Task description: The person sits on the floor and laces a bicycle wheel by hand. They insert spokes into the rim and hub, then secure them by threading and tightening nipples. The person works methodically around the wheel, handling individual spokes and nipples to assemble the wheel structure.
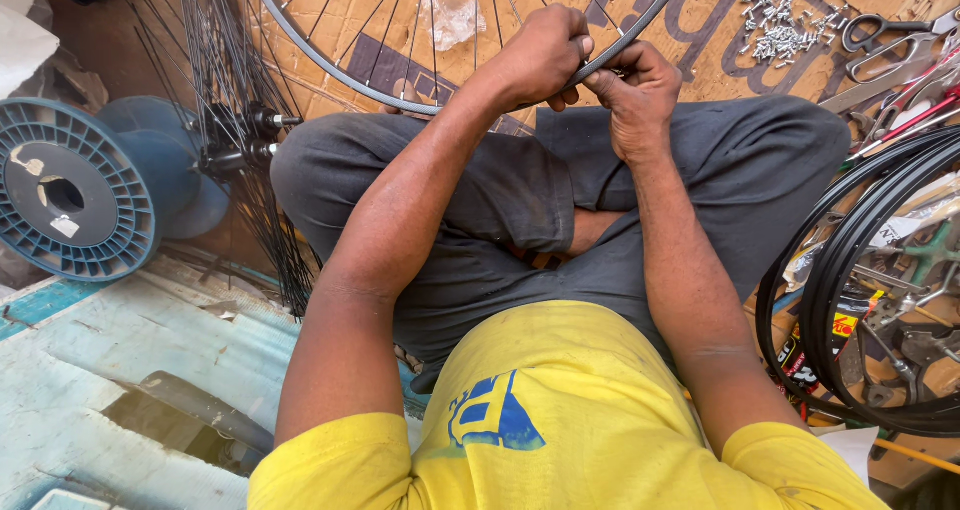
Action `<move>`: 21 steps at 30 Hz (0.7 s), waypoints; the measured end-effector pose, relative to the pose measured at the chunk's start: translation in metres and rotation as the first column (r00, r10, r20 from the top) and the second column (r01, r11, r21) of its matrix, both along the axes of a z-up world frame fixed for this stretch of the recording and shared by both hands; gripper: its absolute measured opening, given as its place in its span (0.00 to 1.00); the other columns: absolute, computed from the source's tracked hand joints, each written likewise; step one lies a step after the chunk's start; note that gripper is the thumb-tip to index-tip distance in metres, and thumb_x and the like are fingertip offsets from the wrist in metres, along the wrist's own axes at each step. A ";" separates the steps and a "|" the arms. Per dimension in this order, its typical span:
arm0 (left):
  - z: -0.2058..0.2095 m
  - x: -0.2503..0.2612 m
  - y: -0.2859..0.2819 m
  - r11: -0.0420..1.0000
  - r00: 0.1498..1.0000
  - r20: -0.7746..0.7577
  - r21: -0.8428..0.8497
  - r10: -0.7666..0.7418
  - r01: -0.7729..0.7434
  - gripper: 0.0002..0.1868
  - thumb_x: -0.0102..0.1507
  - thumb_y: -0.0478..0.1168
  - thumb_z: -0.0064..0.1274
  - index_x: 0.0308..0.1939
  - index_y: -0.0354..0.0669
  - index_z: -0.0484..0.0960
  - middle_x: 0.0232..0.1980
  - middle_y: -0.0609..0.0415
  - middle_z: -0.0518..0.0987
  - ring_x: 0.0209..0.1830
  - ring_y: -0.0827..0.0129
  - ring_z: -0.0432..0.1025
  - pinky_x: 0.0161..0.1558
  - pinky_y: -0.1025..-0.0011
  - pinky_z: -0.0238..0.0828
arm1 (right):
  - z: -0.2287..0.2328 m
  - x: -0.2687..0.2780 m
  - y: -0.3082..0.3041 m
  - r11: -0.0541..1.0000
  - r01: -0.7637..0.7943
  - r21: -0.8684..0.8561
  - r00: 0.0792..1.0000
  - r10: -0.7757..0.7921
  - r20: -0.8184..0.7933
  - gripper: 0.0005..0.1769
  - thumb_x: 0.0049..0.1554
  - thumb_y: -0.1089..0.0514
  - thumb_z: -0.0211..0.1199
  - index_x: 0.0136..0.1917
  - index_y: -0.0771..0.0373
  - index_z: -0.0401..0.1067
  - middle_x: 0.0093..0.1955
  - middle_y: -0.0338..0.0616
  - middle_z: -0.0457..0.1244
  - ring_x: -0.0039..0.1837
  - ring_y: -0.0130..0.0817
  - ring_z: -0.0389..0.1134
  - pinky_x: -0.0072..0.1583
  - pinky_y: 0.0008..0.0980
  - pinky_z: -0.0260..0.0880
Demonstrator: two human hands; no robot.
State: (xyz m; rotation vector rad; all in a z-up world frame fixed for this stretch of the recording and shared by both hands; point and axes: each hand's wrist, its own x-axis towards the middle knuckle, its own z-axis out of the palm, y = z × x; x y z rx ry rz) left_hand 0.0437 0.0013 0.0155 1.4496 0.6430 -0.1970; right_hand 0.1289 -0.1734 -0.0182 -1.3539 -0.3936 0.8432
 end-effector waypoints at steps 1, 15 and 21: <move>0.000 -0.001 0.000 1.000 1.000 0.011 0.015 -0.001 0.001 0.13 0.70 0.39 0.42 0.45 0.30 0.77 0.29 0.48 0.82 0.22 0.69 0.82 0.21 0.71 0.79 | 0.000 0.000 0.001 1.000 -0.007 0.005 1.000 0.007 0.005 0.10 0.59 0.68 0.75 0.48 0.66 0.73 0.41 0.39 0.68 0.37 0.18 0.60 0.39 0.21 0.58; -0.013 0.007 -0.001 0.991 0.999 0.013 0.128 -0.034 0.033 0.12 0.68 0.40 0.46 0.42 0.32 0.78 0.30 0.48 0.82 0.26 0.66 0.81 0.29 0.64 0.78 | 0.003 0.005 0.003 0.999 -0.035 -0.010 0.999 0.035 0.011 0.09 0.60 0.68 0.74 0.49 0.67 0.73 0.42 0.39 0.68 0.39 0.17 0.61 0.40 0.20 0.58; -0.029 0.007 0.004 0.886 0.992 0.051 0.456 -0.112 0.077 0.17 0.67 0.49 0.52 0.35 0.38 0.83 0.32 0.40 0.82 0.38 0.45 0.78 0.42 0.52 0.72 | 0.000 0.006 0.002 0.998 -0.054 -0.045 0.998 0.054 0.011 0.10 0.60 0.67 0.74 0.50 0.68 0.73 0.41 0.36 0.67 0.38 0.16 0.59 0.39 0.19 0.56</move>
